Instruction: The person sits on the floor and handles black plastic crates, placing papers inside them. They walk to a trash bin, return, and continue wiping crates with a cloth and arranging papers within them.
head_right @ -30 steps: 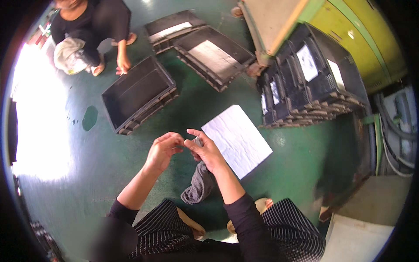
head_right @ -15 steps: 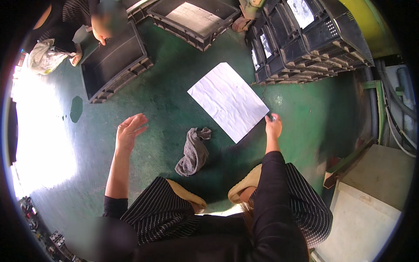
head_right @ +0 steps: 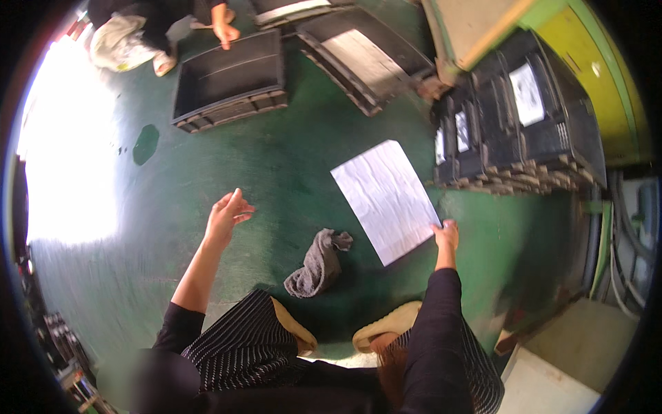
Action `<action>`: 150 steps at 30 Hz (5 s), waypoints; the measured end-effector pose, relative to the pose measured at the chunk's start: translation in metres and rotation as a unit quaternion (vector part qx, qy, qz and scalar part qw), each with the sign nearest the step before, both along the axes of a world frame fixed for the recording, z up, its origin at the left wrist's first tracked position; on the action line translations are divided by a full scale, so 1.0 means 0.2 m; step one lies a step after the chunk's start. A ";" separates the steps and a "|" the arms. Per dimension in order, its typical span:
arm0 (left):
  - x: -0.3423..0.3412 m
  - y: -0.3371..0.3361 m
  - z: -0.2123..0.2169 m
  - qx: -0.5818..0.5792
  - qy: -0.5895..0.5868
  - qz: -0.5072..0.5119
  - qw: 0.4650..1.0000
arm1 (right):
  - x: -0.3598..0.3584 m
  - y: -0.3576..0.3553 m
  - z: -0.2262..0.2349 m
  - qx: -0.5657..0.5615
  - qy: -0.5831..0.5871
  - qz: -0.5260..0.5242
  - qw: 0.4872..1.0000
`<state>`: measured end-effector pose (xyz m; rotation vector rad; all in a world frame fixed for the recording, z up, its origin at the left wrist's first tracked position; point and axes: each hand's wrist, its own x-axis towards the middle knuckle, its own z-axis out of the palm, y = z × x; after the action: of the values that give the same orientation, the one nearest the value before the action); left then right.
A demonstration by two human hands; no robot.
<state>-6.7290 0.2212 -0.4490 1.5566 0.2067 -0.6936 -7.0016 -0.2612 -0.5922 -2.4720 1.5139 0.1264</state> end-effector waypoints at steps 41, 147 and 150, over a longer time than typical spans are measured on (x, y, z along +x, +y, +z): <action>0.11 0.45 -0.11 0.251 -0.258 -0.039 0.932 | 1.75 0.55 1.45 -0.439 -0.258 0.464 0.725; 0.15 -0.05 0.69 -0.146 -0.275 0.223 0.924 | 1.12 1.49 1.82 -0.102 -0.239 0.709 0.655; 0.14 -0.08 0.73 -0.155 -0.264 0.242 0.921 | 1.11 1.50 1.80 -0.144 -0.231 0.700 0.660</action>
<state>-6.7010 0.2059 -0.3039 1.2603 0.0641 0.0920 -6.7800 0.0389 -0.2323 -2.8938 -0.8279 -0.4808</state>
